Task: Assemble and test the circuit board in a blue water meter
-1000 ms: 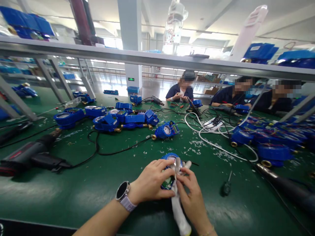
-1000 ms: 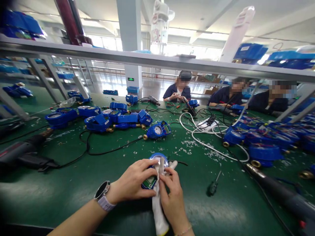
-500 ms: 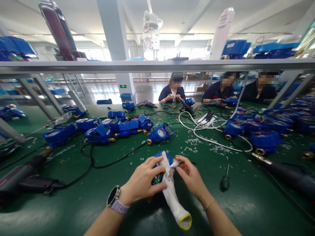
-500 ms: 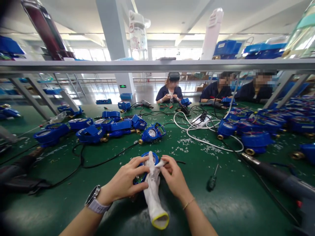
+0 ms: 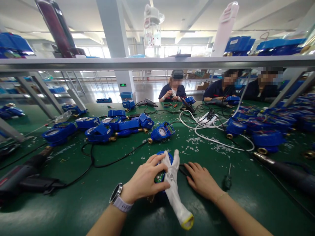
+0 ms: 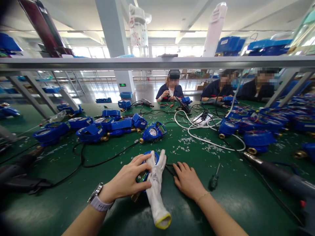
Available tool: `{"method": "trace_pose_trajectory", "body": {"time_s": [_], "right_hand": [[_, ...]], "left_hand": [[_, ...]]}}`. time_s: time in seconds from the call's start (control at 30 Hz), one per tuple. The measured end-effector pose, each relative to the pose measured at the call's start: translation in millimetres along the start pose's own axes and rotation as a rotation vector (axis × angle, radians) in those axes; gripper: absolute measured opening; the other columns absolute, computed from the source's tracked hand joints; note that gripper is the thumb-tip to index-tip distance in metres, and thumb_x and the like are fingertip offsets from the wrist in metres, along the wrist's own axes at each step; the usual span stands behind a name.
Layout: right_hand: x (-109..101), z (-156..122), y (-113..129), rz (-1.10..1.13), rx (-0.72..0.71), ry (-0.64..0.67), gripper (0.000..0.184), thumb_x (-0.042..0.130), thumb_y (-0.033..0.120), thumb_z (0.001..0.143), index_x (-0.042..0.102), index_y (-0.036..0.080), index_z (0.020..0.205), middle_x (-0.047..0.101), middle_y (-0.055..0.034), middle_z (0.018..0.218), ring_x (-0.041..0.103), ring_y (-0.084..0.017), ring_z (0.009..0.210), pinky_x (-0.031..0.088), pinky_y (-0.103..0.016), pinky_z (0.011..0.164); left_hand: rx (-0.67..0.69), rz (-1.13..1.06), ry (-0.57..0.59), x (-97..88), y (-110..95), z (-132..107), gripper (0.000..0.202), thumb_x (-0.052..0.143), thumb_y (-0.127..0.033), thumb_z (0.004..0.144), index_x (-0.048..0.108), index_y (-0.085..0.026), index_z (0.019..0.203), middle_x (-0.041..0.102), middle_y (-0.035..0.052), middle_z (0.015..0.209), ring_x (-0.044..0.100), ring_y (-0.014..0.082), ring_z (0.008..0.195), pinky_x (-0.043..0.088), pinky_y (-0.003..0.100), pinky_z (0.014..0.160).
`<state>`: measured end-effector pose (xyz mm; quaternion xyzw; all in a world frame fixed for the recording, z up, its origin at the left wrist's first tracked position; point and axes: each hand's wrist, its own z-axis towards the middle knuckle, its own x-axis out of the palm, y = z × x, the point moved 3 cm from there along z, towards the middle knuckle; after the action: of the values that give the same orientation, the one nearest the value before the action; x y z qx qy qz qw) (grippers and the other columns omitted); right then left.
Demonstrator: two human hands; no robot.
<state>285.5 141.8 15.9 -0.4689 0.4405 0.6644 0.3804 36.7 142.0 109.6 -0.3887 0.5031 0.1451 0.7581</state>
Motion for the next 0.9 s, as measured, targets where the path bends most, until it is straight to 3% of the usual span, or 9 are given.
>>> {"method": "trace_pose_trajectory", "body": {"time_s": [0.17, 0.27, 0.37, 0.43, 0.5, 0.63, 0.9], "right_hand": [[-13, -6, -10, -0.008, 0.081, -0.092, 0.034, 0.041, 0.018, 0.087, 0.061, 0.010, 0.113, 0.063, -0.0156, 0.101, 0.059, -0.027, 0.090, 0.048, -0.042, 0.081], [-40, -14, -12, 0.075, 0.099, -0.125, 0.035, 0.031, 0.022, 0.093, 0.057, 0.012, 0.115, 0.063, -0.0126, 0.102, 0.063, -0.022, 0.087, 0.052, -0.035, 0.077], [-82, -23, 9, 0.164, 0.002, -0.111, 0.035, 0.033, 0.029, 0.096, 0.054, 0.020, 0.123, 0.061, -0.0075, 0.110, 0.063, -0.019, 0.093, 0.052, -0.030, 0.079], [-107, -26, 35, 0.227, -0.142, -0.017, 0.036, 0.042, 0.025, 0.093, 0.055, 0.026, 0.126, 0.060, -0.0053, 0.113, 0.063, -0.017, 0.085, 0.052, -0.028, 0.073], [-124, -24, 59, 0.127, -0.249, 0.069, 0.037, 0.051, 0.021, 0.088, 0.059, 0.029, 0.123, 0.061, -0.0039, 0.109, 0.063, -0.018, 0.087, 0.051, -0.029, 0.074], [-136, -8, 84, -0.146, -0.362, 0.156, 0.035, 0.060, 0.019, 0.082, 0.064, 0.026, 0.116, 0.063, -0.0047, 0.101, 0.063, -0.021, 0.081, 0.051, -0.032, 0.068], [-154, 9, 108, -0.344, -0.413, 0.181, 0.017, 0.066, 0.024, 0.080, 0.068, 0.025, 0.097, 0.063, -0.0034, 0.089, 0.063, -0.023, 0.070, 0.049, -0.034, 0.059]], "left_hand": [[-0.040, -0.059, -0.015, 0.3, 5, -1, 0.032, 0.073, -0.037, 0.075, 0.061, -0.025, 0.102, 0.040, 0.0044, 0.151, 0.035, 0.0308, 0.139, 0.040, 0.051, 0.109], [-0.053, -0.072, -0.009, 0.5, 8, -2, 0.034, 0.074, -0.038, 0.074, 0.061, -0.026, 0.103, 0.039, 0.0039, 0.152, 0.034, 0.0314, 0.139, 0.039, 0.052, 0.109], [-0.046, -0.080, -0.007, 0.3, 9, -2, 0.036, 0.074, -0.040, 0.074, 0.061, -0.026, 0.104, 0.039, 0.0044, 0.151, 0.033, 0.0319, 0.140, 0.040, 0.052, 0.109], [-0.039, -0.085, -0.010, 0.4, 9, -2, 0.037, 0.075, -0.041, 0.073, 0.061, -0.026, 0.104, 0.040, 0.0049, 0.151, 0.034, 0.0320, 0.140, 0.040, 0.052, 0.108], [-0.040, -0.083, -0.010, 1.1, 8, -2, 0.038, 0.077, -0.041, 0.071, 0.061, -0.026, 0.103, 0.040, 0.0044, 0.151, 0.034, 0.0321, 0.140, 0.039, 0.052, 0.109], [-0.044, -0.084, -0.020, 2.9, 9, -2, 0.039, 0.079, -0.040, 0.070, 0.062, -0.026, 0.102, 0.039, 0.0041, 0.152, 0.033, 0.0316, 0.141, 0.039, 0.052, 0.110], [-0.038, -0.087, -0.038, 3.8, 7, -2, 0.042, 0.081, -0.042, 0.067, 0.062, -0.027, 0.101, 0.042, 0.0035, 0.150, 0.036, 0.0307, 0.140, 0.040, 0.050, 0.109]]}}
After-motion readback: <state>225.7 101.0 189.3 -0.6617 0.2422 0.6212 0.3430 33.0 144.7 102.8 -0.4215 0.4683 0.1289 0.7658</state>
